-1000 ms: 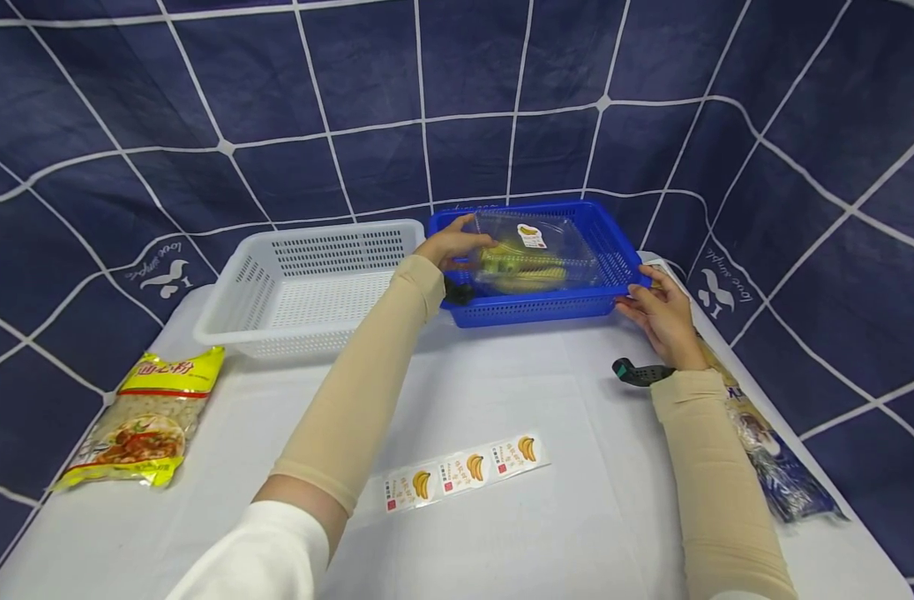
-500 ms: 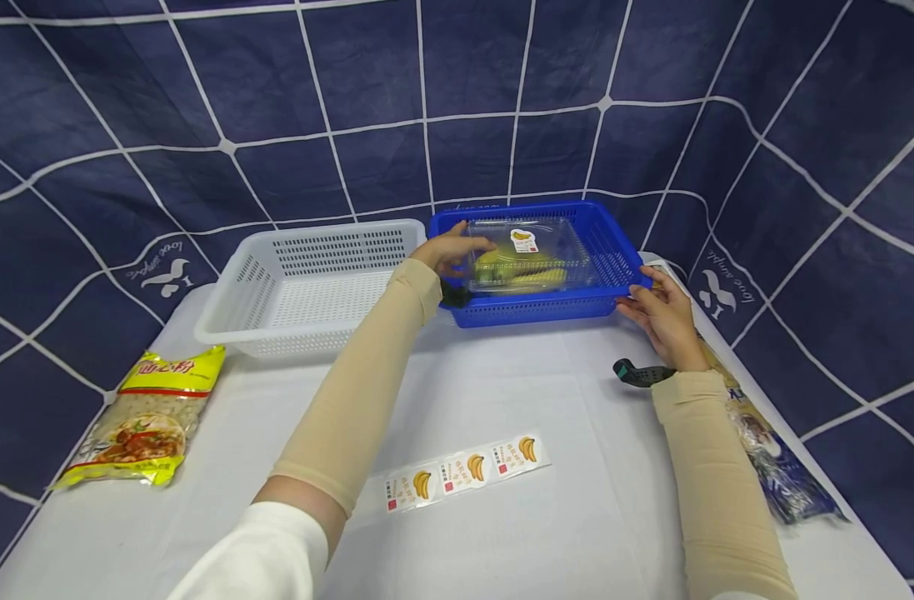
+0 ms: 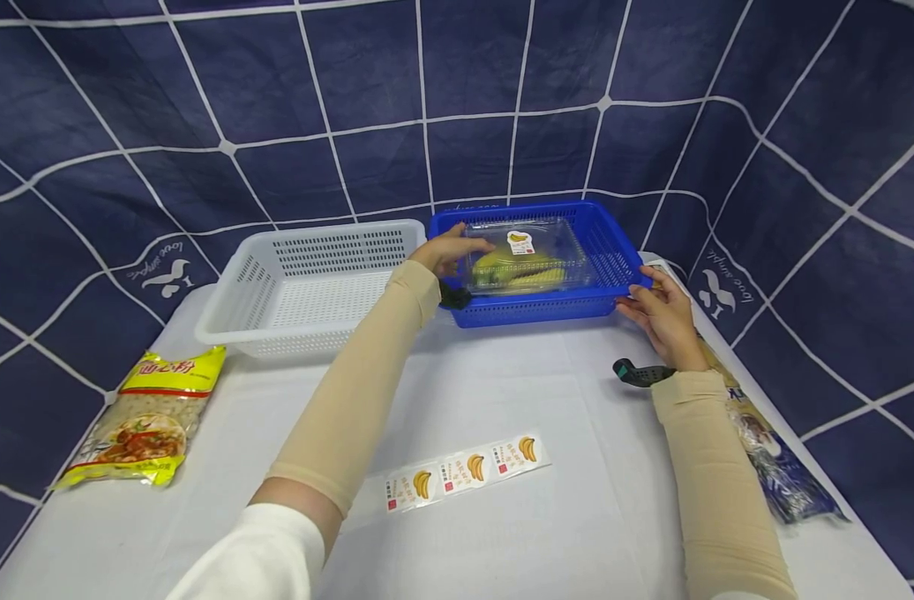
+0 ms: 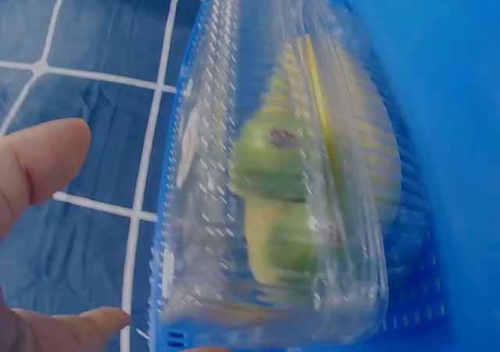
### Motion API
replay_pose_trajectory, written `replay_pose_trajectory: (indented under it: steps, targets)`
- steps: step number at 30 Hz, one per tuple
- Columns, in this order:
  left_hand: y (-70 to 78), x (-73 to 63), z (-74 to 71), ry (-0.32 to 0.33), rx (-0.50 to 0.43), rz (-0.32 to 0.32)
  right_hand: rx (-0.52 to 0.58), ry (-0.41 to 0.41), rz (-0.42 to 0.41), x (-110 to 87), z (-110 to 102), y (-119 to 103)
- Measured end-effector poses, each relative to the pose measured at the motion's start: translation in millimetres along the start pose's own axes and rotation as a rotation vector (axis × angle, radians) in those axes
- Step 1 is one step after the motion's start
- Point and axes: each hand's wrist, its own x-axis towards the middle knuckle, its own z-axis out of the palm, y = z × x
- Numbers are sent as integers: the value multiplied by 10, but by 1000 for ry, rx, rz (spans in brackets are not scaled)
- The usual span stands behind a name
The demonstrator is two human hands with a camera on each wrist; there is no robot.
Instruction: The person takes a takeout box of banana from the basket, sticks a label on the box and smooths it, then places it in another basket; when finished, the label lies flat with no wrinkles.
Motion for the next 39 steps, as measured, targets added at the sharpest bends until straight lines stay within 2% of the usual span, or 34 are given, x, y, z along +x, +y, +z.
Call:
replay_pose_trajectory:
  steps: [4, 8, 17, 20, 25, 29, 34, 37, 39]
  targets:
    - [35, -15, -14, 7, -7, 19, -2, -2, 9, 13, 6, -6]
    - [90, -74, -24, -7, -9, 76, -4, -11, 24, 30, -4, -24]
    - [102, -372, 22, -27, 53, 226, -51, -37, 52, 64, -28, -37]
    - [50, -474, 51, -25, 24, 288, -57, -41, 61, 66, -33, -42]
    - [-110, -683, 72, -72, -20, 356, -83, -41, 74, 70, -54, -45]
    - [-281, -869, 67, -123, -32, 408, -116, -44, 52, 79, -73, -34]
    - [-575, -1085, 17, -198, -59, 466, -175, -61, 7, 29, -114, -28]
    - [-800, -1206, -48, -190, -41, 485, -181, -89, -22, -43, -148, -28]
    - [-961, -1291, -105, -155, -18, 483, -197, -105, -38, -99, -176, -25]
